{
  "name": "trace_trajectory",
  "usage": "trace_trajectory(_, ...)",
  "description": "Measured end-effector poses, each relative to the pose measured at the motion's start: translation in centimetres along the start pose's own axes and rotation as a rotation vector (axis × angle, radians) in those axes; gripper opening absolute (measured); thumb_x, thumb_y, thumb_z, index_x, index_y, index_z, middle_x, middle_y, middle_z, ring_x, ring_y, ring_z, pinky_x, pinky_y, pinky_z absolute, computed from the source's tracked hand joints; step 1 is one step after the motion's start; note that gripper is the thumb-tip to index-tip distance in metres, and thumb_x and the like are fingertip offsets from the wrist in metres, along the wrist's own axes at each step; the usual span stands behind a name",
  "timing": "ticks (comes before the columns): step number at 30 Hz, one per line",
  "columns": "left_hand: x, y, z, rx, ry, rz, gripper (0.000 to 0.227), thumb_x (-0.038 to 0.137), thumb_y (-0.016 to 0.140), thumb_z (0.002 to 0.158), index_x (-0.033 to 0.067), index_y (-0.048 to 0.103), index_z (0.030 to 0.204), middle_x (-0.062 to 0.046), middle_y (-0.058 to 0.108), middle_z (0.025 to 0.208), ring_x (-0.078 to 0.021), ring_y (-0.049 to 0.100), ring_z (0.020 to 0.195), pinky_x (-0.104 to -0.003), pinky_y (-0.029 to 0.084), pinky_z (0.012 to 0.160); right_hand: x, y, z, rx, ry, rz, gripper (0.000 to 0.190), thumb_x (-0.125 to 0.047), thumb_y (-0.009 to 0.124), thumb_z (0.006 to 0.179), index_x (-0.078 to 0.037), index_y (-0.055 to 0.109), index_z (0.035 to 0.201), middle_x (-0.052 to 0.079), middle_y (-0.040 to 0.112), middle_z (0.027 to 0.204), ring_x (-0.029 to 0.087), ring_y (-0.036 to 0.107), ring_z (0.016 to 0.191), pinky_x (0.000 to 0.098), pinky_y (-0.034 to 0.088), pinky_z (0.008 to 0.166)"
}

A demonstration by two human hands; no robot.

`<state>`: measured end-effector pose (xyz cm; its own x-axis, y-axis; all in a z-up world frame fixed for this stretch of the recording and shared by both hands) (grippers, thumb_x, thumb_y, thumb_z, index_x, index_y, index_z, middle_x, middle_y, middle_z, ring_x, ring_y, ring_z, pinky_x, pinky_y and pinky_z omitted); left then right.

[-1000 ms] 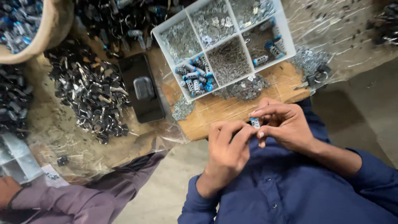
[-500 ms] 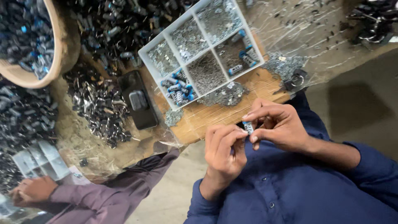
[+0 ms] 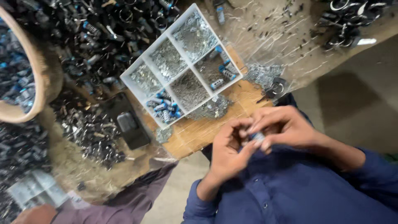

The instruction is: The person repeatedly picks small metal pins and blue plastic key blanks from a compartmentalized tray and inserts the pins into the blanks by hand. The assembled units are placed back into the tray or on the table.

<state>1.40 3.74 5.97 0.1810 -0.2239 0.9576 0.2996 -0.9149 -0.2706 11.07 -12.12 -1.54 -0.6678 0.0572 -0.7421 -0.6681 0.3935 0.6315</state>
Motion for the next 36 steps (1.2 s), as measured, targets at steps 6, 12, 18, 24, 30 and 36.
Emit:
trace_trajectory(6, 0.0, 5.3, 4.8, 0.128, 0.399, 0.677, 0.029, 0.016, 0.074, 0.092, 0.0062, 0.069, 0.119, -0.011, 0.061, 0.105, -0.0314, 0.057, 0.095, -0.042, 0.047, 0.083, -3.2, -5.7, -5.4, 0.563, -0.413, -0.006, 0.017, 0.002, 0.066, 0.105, 0.009, 0.068, 0.121, 0.021, 0.071, 0.116, 0.022, 0.070, 0.097, 0.0285, 0.060, 0.086)
trace_trajectory(12, -1.8, 2.0, 5.3, 0.072, 0.258, 0.058, 0.018, 0.013, 0.070, 0.100, 0.0066, 0.061, 0.115, -0.007, 0.062, 0.109, -0.0242, 0.061, 0.098, -0.035, 0.053, 0.085, -4.9, -4.1, -3.8, 0.737, -0.485, -0.144, 0.018, 0.005, 0.061, 0.110, 0.005, 0.066, 0.127, 0.019, 0.072, 0.115, 0.019, 0.070, 0.097, 0.0255, 0.058, 0.082)
trace_trajectory(18, -6.0, -4.0, -0.5, 0.332, -0.026, -0.741, 0.015, 0.008, 0.066, 0.105, 0.0041, 0.055, 0.115, -0.006, 0.062, 0.097, -0.0150, 0.066, 0.082, -0.030, 0.057, 0.076, -1.5, 3.2, 3.5, 0.559, -0.207, -0.708, 0.015, -0.001, 0.060, 0.104, 0.001, 0.073, 0.112, 0.007, 0.074, 0.093, 0.011, 0.065, 0.069, 0.0217, 0.057, 0.064)
trace_trajectory(24, -8.2, -4.4, -5.1, 0.582, -0.181, -1.000, 0.022, -0.001, 0.070, 0.096, 0.0051, 0.052, 0.108, -0.002, 0.058, 0.084, -0.0088, 0.057, 0.065, -0.023, 0.047, 0.056, -1.9, 7.9, 7.5, 0.193, -0.298, -0.774, 0.021, 0.003, 0.072, 0.090, -0.001, 0.074, 0.110, 0.006, 0.073, 0.080, 0.010, 0.066, 0.060, 0.0231, 0.052, 0.054)
trace_trajectory(30, -7.9, -4.6, -6.6, 0.386, -0.280, -0.927, 0.021, 0.010, 0.072, 0.097, 0.0055, 0.054, 0.106, -0.004, 0.057, 0.092, -0.0111, 0.055, 0.071, -0.026, 0.046, 0.062, -2.9, 8.5, 7.1, 0.086, -0.493, -0.906, 0.020, 0.001, 0.075, 0.087, -0.002, 0.073, 0.107, 0.008, 0.073, 0.090, 0.016, 0.072, 0.079, 0.0267, 0.056, 0.067)
trace_trajectory(36, -6.9, -3.0, -4.3, 0.497, -0.169, -0.953, 0.022, 0.003, 0.072, 0.089, 0.0099, 0.055, 0.102, 0.002, 0.055, 0.086, -0.0083, 0.056, 0.059, -0.024, 0.045, 0.050, -3.4, 6.5, 5.4, 0.283, -0.339, -0.799, 0.021, 0.010, 0.071, 0.086, 0.001, 0.074, 0.105, 0.011, 0.074, 0.085, 0.014, 0.071, 0.066, 0.0215, 0.056, 0.059)
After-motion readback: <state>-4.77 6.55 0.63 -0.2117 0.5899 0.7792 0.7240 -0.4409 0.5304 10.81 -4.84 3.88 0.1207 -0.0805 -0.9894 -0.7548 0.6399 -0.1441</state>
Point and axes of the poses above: each hand's wrist, its own z-axis towards the middle knuckle, its own y-axis out of the palm, x = y × z, the point moved 4 cm from there along z, towards the middle knuckle
